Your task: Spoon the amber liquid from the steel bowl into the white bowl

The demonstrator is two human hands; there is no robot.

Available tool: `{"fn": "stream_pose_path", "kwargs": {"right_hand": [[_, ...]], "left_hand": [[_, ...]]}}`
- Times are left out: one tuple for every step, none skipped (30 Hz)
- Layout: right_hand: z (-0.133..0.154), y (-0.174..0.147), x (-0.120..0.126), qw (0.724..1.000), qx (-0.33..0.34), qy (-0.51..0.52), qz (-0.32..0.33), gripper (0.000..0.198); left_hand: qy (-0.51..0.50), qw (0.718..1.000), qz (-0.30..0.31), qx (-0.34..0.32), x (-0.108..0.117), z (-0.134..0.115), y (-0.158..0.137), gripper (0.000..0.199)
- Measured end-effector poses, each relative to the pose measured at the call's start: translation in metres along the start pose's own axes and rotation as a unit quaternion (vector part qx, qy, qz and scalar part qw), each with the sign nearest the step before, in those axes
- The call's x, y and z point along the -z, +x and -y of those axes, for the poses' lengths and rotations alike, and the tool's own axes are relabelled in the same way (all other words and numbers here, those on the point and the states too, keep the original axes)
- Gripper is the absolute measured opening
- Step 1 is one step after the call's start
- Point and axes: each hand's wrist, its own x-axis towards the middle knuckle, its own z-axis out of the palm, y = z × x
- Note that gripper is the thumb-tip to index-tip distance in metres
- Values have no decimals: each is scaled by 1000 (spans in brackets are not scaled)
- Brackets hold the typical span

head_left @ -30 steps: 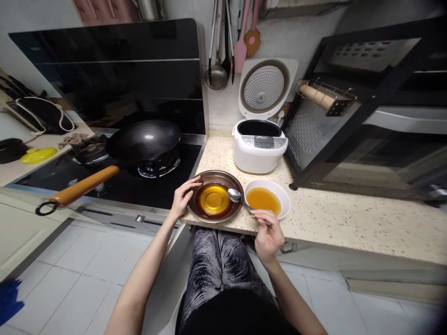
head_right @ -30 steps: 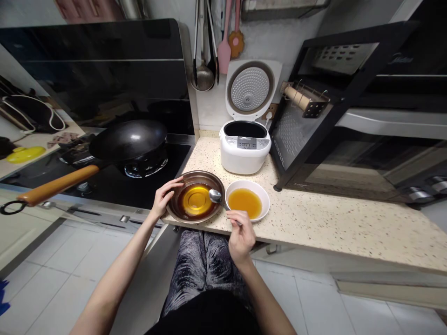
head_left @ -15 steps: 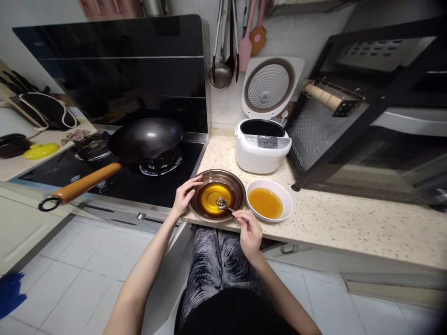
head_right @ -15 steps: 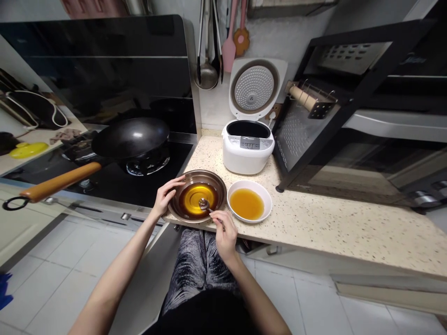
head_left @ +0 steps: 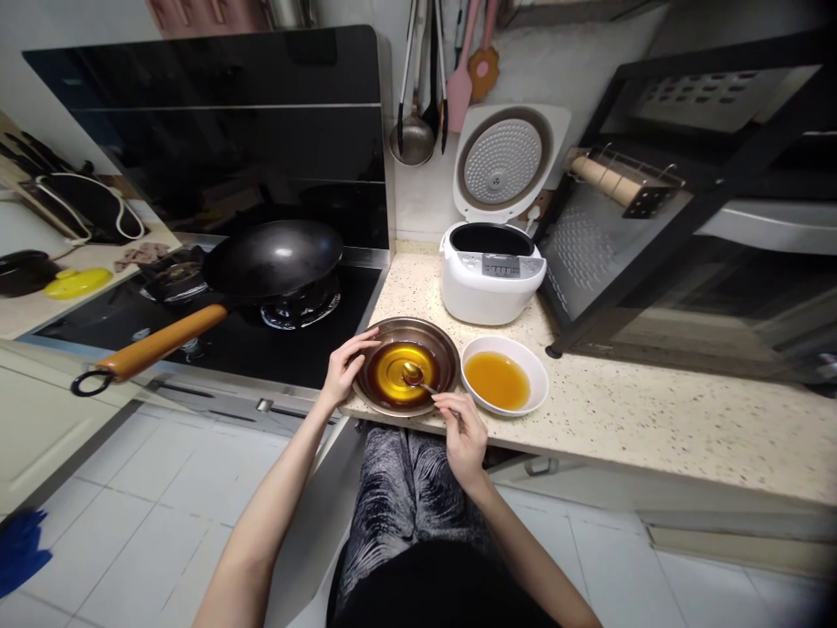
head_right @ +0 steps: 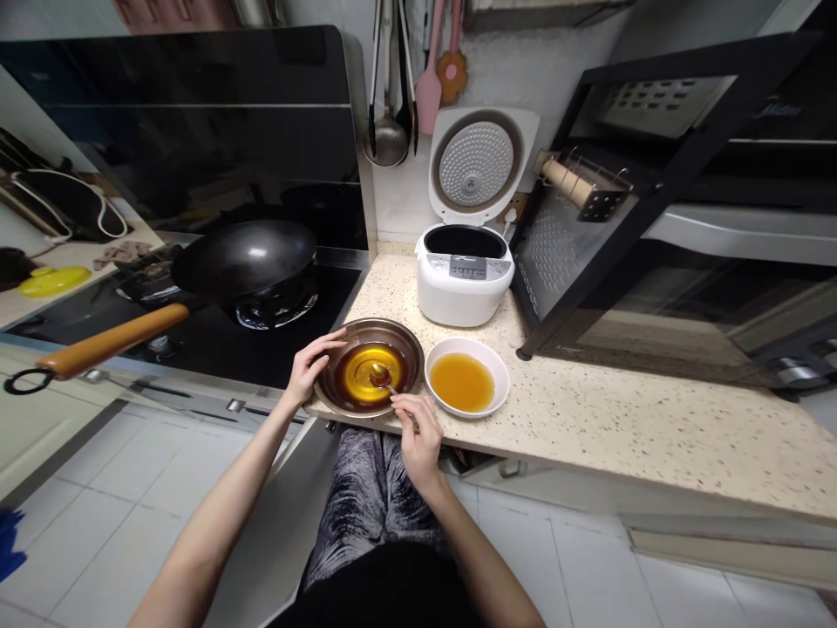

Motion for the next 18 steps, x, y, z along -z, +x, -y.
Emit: {"fn": "stream_pose_path", "kwargs": {"right_hand": [[-1, -2, -1, 1000, 0, 3, -4, 17], [-2, -3, -1, 1000, 0, 6, -9, 17], [-4, -5, -2, 1000, 0, 10, -15, 17], [-5, -7, -3, 1000, -1, 13, -19, 18], [-6, -9, -3, 1000, -2, 15, -21, 18], [-7, -11, -4, 1000, -2, 17, -22, 18], [-8, -12, -4, 1000, -3, 18, -22, 19], [-9, -13, -5, 1000, -3, 18, -22, 19], [-10, -14, -5, 1000, -3, 19, -22, 19], [-10, -15, -5, 1000, -4, 18, -23, 18], [-11, -15, -5, 1000, -4, 18, -24, 18], [-11, -15, -5, 1000, -5, 17, -25, 18], [-11, -15, -5, 1000, -5, 16, -27, 18], [-10, -15, -5, 999, -6, 14, -29, 18], [-10, -15, -5, 999, -8, 13, -31, 18], [-10, -15, -5, 999, -9, 13, -34, 18], [-9, -15, -4, 999, -8, 13, -38, 19], [-9, -15, -4, 999, -7, 15, -41, 19]], "left_hand": [[0, 1000, -1, 0, 0, 0, 0, 40], [1, 1000, -2, 0, 0, 0, 0, 40], [2, 1000, -3, 0, 0, -1, 0, 40], [3, 1000, -4, 1, 0, -1, 0, 40], [5, 1000, -3, 2, 0, -1, 0, 40], [5, 1000, -3, 2, 0, -1, 0, 40], [6, 1000, -2, 2, 0, -1, 0, 40], [6, 1000, -1, 2, 0, -1, 0, 40], [6, 1000, -1, 2, 0, -1, 0, 40], [5, 1000, -1, 1, 0, -1, 0, 40], [5, 1000, -1, 0, 0, 0, 0, 40], [6, 1000, -2, -1, 0, 0, 0, 40], [7, 1000, -3, -1, 0, 0, 0, 40], [8, 1000, -3, -1, 0, 0, 0, 40], [9, 1000, -4, 0, 0, 0, 0, 40], [10, 1000, -4, 1, 0, 0, 0, 40], [11, 1000, -3, 1, 0, 0, 0, 40], [11, 1000, -3, 0, 0, -1, 0, 40]]}}
